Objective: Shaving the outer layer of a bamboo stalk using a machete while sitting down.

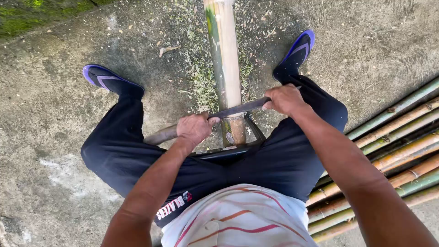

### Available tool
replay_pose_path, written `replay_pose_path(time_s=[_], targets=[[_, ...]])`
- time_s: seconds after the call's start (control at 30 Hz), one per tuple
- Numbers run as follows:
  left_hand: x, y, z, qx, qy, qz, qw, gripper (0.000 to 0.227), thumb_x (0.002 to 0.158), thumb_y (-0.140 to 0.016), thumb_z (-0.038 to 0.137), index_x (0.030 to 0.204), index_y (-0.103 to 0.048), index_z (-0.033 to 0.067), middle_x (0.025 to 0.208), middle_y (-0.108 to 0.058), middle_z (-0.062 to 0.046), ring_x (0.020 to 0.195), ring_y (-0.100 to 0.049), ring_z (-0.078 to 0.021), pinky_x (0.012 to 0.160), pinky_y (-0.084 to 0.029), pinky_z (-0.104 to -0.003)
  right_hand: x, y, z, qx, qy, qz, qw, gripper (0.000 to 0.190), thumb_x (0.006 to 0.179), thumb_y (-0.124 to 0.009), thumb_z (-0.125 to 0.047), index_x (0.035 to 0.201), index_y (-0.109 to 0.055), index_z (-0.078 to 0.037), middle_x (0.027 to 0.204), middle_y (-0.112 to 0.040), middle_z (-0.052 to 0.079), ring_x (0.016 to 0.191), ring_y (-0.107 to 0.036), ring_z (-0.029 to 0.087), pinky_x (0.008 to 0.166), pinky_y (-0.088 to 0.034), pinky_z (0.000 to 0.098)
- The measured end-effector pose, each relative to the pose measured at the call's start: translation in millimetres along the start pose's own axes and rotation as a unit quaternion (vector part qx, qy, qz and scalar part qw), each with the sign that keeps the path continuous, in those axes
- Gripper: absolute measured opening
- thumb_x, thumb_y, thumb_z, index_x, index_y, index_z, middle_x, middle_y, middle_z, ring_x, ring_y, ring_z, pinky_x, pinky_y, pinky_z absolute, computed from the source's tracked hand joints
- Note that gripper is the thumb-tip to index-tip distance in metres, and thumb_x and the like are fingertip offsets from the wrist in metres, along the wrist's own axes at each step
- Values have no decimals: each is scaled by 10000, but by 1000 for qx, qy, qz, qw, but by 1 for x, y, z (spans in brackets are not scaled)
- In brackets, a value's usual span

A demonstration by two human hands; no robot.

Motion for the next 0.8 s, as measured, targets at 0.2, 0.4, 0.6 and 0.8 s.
replay_pose_path(time_s=[0.2, 0.4, 0.6, 0.8], targets=[[-13, 42, 4, -101, 5, 99, 990, 681, 987, -383, 712, 1127, -728, 142, 915, -756, -121, 841, -723, -299, 807, -550, -490, 15, 50, -1, -67, 31, 101, 992, 285, 881, -783, -470, 1029, -764, -227, 1038, -743, 50, 1005, -675, 287, 910, -500, 457], [20, -29, 7, -182, -105, 29, 977, 541, 951, -545, 627, 1102, -724, 140, 995, -690, -107, 931, -656, -256, 808, -518, -452, 4, 0, 4, 26, -24, -132, 991, 313, 765, -857, -342, 1024, -751, -201, 1027, -707, 31, 1050, -664, 249, 907, -509, 391], [-19, 41, -20, -132, -45, 4, 990, 415, 915, -654, 547, 1098, -669, 175, 813, -618, -2, 756, -590, -164, 736, -519, -402, -17, 102, -18, -34, 63, 248, 966, 228, 831, -808, -342, 920, -755, -138, 940, -700, 23, 1003, -665, 233, 1035, -483, 402], [12, 90, -59, -85, -19, 240, 967, 322, 839, -746, 371, 1040, -677, 128, 894, -701, -132, 889, -682, -309, 837, -526, -467, -51, 168, -57, -113, -38, 516, 848, 396, 622, -829, -188, 1000, -710, -178, 1173, -660, 132, 1210, -640, 419, 1114, -350, 494]])
Point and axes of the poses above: each hand's wrist, its own x-axis towards the middle knuckle, its own y-axis out of the back of the hand, z = x × y, the point moved 9 cm from there along x, towards the middle knuckle
